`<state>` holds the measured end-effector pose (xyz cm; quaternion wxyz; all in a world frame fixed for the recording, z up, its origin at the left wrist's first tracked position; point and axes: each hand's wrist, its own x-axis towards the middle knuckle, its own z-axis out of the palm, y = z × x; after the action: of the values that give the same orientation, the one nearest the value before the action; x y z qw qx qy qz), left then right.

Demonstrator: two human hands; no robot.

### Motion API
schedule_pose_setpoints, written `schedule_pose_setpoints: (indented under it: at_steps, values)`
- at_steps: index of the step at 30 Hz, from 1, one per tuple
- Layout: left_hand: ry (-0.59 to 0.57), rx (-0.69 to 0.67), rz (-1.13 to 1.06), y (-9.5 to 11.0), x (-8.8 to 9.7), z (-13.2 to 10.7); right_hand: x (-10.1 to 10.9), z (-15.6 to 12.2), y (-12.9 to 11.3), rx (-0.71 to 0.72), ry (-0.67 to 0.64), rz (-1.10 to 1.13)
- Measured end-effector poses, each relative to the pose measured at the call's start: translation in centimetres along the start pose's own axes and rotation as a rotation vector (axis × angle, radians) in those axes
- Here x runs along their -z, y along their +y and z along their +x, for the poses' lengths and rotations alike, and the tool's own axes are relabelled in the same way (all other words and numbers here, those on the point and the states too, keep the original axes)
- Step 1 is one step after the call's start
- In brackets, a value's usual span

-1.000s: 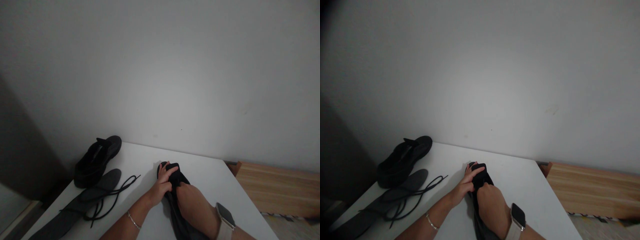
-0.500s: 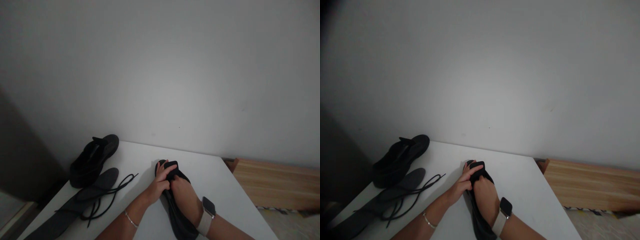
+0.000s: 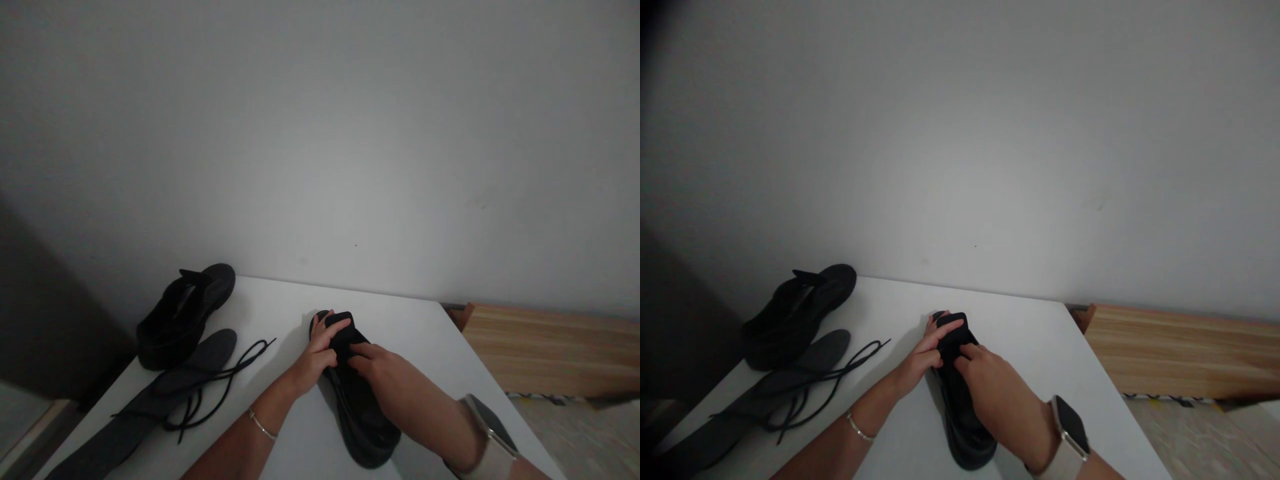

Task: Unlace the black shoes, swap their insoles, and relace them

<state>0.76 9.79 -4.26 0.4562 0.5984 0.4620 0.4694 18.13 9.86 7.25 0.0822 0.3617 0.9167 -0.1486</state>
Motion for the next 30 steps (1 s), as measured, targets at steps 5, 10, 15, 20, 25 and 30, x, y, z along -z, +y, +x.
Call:
schedule_pose_setpoints:
  at_steps: [5,10,15,20,25,30]
  values:
    - [0.011,-0.010,-0.021,-0.4,-0.1,-0.1,1.1,-3.3,0.7,0.107,-0.098,0.064]
    - [0.025,-0.016,-0.035,-0.8,-0.3,0.0,0.5,-4.5,0.9,0.149,-0.158,0.044]
    - [0.011,-0.014,-0.030,-0.6,-0.3,0.1,0.4,-4.0,1.2,0.183,-0.243,-0.022]
    - [0.007,-0.016,-0.034,-0.4,-0.2,0.0,0.2,-3.2,1.5,0.225,-0.300,-0.156]
    - [0.002,-0.023,-0.025,-0.2,-0.1,0.0,0.3,-2.0,1.0,0.214,-0.388,-0.217]
    - [-0.007,-0.024,-0.023,-0.1,0.0,-0.1,0.7,-1.1,0.4,0.250,-0.469,-0.270]
